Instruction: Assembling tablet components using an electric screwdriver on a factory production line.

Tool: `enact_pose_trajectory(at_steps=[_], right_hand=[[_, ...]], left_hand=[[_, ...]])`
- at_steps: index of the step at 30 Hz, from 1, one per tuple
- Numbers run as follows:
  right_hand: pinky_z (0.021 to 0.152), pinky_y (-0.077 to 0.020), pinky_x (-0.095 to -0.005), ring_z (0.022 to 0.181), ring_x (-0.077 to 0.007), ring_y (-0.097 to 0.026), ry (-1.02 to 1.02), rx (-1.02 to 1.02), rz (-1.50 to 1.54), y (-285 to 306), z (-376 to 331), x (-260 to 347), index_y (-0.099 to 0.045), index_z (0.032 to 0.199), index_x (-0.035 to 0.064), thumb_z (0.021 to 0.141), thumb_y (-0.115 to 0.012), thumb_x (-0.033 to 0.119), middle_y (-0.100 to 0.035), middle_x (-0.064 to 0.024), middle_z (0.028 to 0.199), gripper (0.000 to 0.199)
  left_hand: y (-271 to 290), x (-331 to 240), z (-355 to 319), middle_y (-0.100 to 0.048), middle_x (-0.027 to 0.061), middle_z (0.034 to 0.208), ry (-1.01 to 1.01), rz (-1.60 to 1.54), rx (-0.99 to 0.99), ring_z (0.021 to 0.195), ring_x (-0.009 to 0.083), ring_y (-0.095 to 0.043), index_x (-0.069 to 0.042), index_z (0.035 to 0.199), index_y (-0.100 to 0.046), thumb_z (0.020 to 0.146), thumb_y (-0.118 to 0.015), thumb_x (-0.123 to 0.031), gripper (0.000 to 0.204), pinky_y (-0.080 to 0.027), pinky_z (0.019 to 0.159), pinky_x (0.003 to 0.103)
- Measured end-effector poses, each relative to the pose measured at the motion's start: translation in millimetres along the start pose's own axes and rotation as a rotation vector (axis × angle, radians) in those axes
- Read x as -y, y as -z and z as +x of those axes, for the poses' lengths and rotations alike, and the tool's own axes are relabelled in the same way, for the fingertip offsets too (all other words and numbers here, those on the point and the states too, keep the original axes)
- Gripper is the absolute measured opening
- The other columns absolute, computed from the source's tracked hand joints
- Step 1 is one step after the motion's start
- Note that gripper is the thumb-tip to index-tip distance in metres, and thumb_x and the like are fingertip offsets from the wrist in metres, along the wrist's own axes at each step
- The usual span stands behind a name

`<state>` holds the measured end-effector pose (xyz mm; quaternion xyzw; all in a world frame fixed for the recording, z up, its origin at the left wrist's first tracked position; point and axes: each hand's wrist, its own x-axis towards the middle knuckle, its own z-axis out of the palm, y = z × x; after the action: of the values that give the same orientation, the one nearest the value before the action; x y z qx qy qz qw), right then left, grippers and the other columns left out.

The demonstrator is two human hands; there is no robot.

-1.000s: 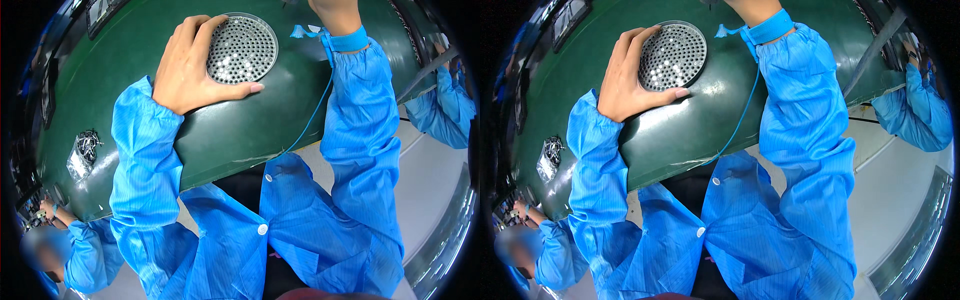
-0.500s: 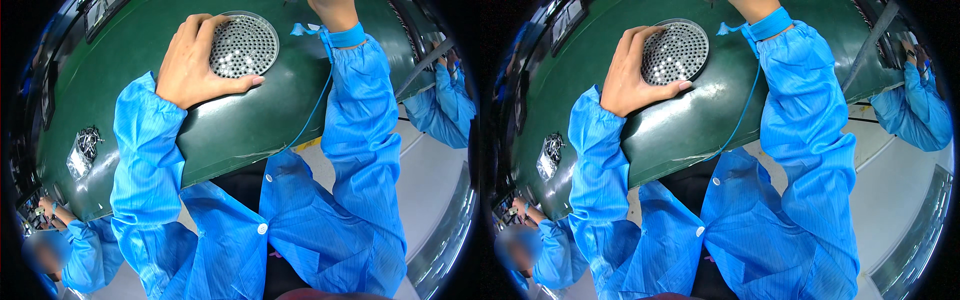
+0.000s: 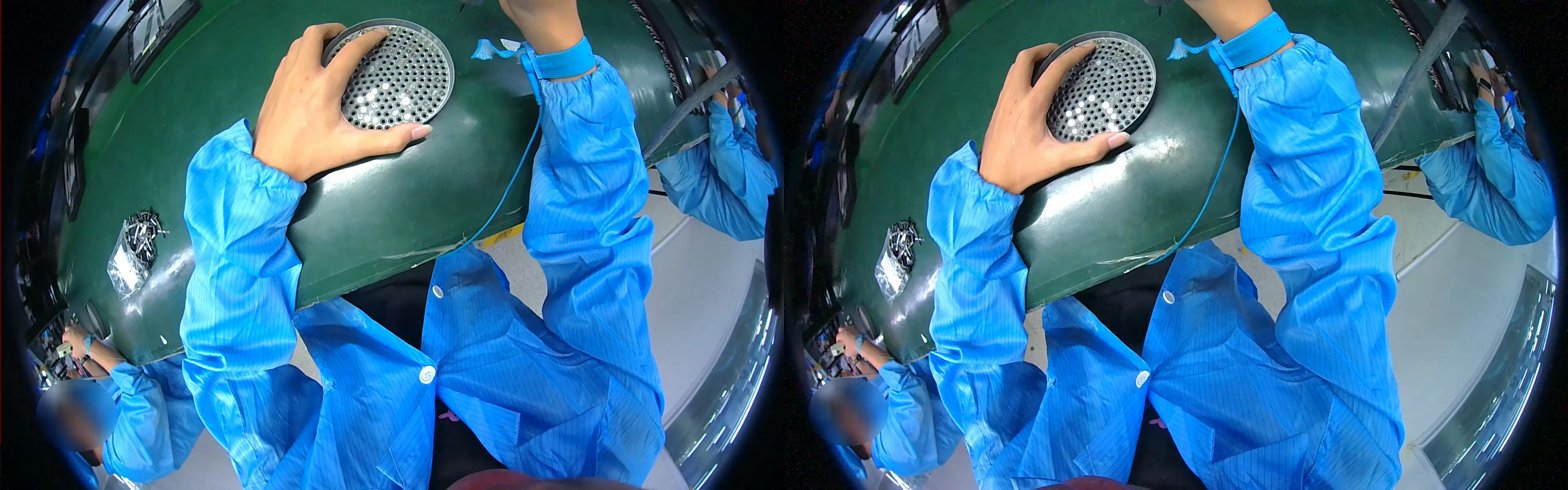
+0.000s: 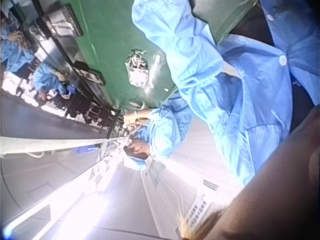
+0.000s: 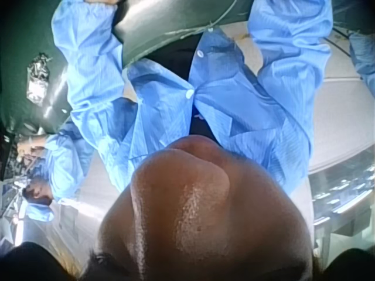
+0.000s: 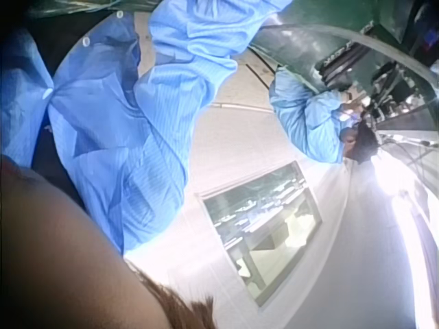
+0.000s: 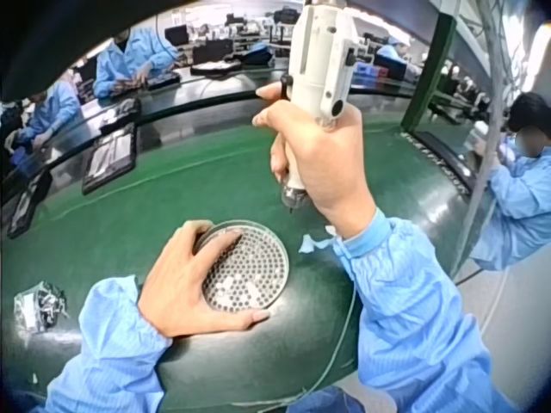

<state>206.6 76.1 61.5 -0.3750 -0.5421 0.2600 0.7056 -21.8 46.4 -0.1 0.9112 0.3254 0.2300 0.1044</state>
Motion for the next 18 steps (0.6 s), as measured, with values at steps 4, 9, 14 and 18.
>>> enact_pose_trajectory(at_steps=[4,9,14,18], right_hand=[[0.043,-0.0448,-0.0257,0.047,-0.0107,-0.059,-0.012,0.013,0.019,-0.1,0.3,-0.1,-0.072,0.1,-0.0046,0.09,-0.066,0.01,-0.066,-0.0054,0.068,0.019],[0.043,-0.0443,-0.0256,0.047,-0.0107,-0.058,0.026,0.037,0.05,0.2,-1.0,-0.5,-0.073,0.099,-0.0044,0.09,-0.066,0.009,-0.066,-0.0051,0.067,0.018],[0.043,-0.0439,-0.0255,0.047,-0.0107,-0.058,0.027,0.045,0.033,0.4,-0.9,-0.7,-0.072,0.1,-0.0041,0.09,-0.066,0.009,-0.064,-0.0046,0.064,0.018],[0.043,-0.0435,-0.0253,0.046,-0.0106,-0.058,-0.016,0.015,0.004,-2.5,-0.5,2.4,-0.072,0.101,-0.0043,0.089,-0.066,0.008,-0.063,-0.0042,0.063,0.018]], left_hand=[[2.0,-1.7,-0.8,-0.054,0.0227,0.131,0.01,-0.03,-0.002,0.12,0.041,-0.06,-0.008,0.139,-0.061,0.062,-0.091,-0.054,0.094,-0.051,0.103,0.049],[2.0,-1.5,-0.1,-0.054,0.0229,0.131,0.022,-0.053,-0.009,0.12,0.0407,-0.06,-0.008,0.139,-0.061,0.063,-0.091,-0.053,0.094,-0.051,0.102,0.049],[2.1,-0.6,0.6,-0.054,0.0234,0.13,-0.009,-0.004,-0.009,0.119,0.0412,-0.059,-0.009,0.14,-0.061,0.063,-0.09,-0.055,0.095,-0.05,0.103,0.05],[1.7,-1.8,1.2,-0.054,0.0244,0.13,-0.022,0.033,-0.009,0.118,0.0423,-0.059,-0.01,0.139,-0.062,0.063,-0.089,-0.056,0.093,-0.05,0.103,0.051]])
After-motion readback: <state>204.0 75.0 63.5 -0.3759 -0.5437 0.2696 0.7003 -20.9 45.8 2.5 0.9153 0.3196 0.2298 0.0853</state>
